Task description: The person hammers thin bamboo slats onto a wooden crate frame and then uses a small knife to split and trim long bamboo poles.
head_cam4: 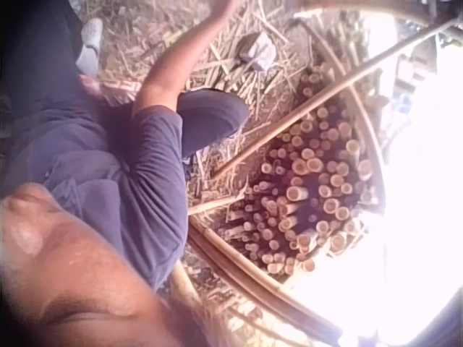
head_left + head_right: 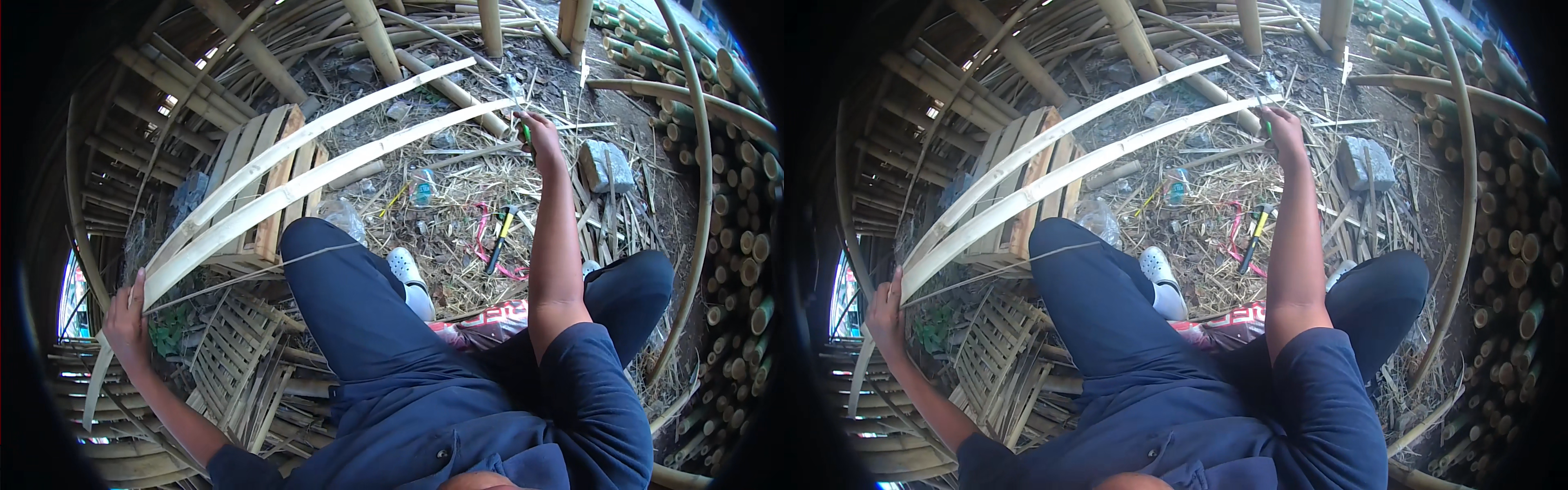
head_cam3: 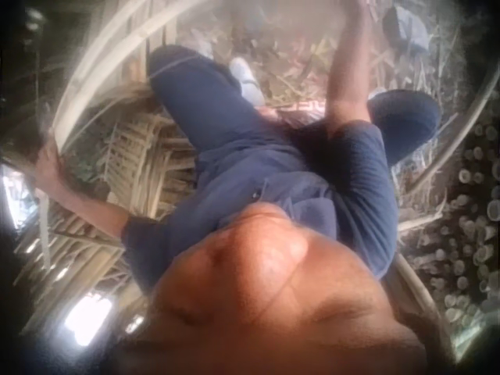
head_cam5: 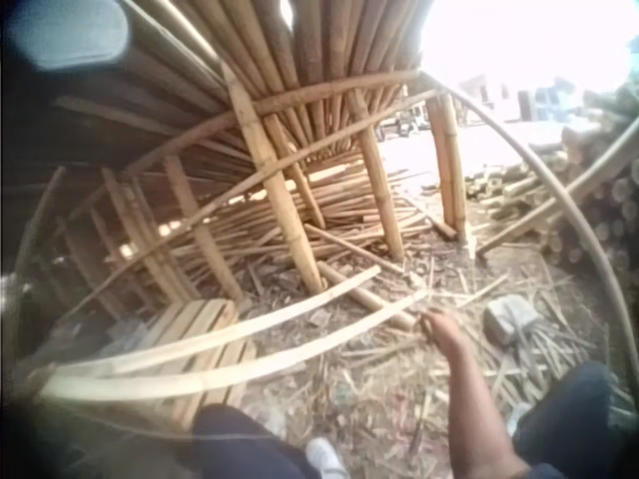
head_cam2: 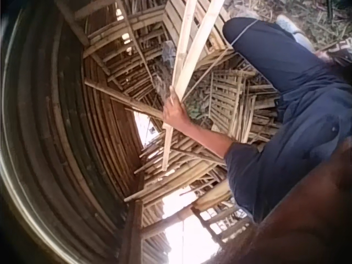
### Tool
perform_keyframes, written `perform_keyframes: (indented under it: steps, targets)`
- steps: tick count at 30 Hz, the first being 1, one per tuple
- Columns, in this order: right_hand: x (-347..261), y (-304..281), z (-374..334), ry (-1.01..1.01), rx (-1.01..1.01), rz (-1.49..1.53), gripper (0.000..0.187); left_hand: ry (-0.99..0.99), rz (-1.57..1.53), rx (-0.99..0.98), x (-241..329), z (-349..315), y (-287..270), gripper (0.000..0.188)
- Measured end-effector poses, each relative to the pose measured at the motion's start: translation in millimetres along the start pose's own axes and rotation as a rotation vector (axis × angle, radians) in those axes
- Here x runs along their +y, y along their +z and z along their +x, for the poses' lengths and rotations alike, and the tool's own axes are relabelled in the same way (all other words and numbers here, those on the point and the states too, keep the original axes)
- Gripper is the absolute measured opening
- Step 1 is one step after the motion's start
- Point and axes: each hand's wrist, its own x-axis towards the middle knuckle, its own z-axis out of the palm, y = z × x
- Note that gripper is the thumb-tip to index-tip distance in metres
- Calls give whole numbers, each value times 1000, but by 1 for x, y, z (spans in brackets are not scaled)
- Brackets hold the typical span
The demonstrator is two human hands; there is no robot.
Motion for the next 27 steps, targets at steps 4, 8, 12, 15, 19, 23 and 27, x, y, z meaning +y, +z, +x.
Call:
perform_keyframes:
  steps: [4,8,12,15,19,23,27]
  targets:
    - [-9,14,-2,54,-31,25,31,-42,33,-101,-36,-36,-6,99]
    - [-5,36,4,80,-11,-43,27,-78,75,-100,-61,-73,-16,100]
    - [0,70,-11,136,-98,-60,28,-194,101,-125,-84,-112,-41,99]
    - [3,81,-7,145,-109,-102,28,-251,77,-101,-87,-125,-51,97]
    - [4,105,-10,178,-221,-42,29,-370,15,-177,-93,-157,-62,88]
    - [11,115,-4,196,-269,-42,28,-398,6,-142,-102,-176,-69,78]
    - [16,119,-1,220,-277,-56,30,-626,21,-309,-109,-198,-75,72]
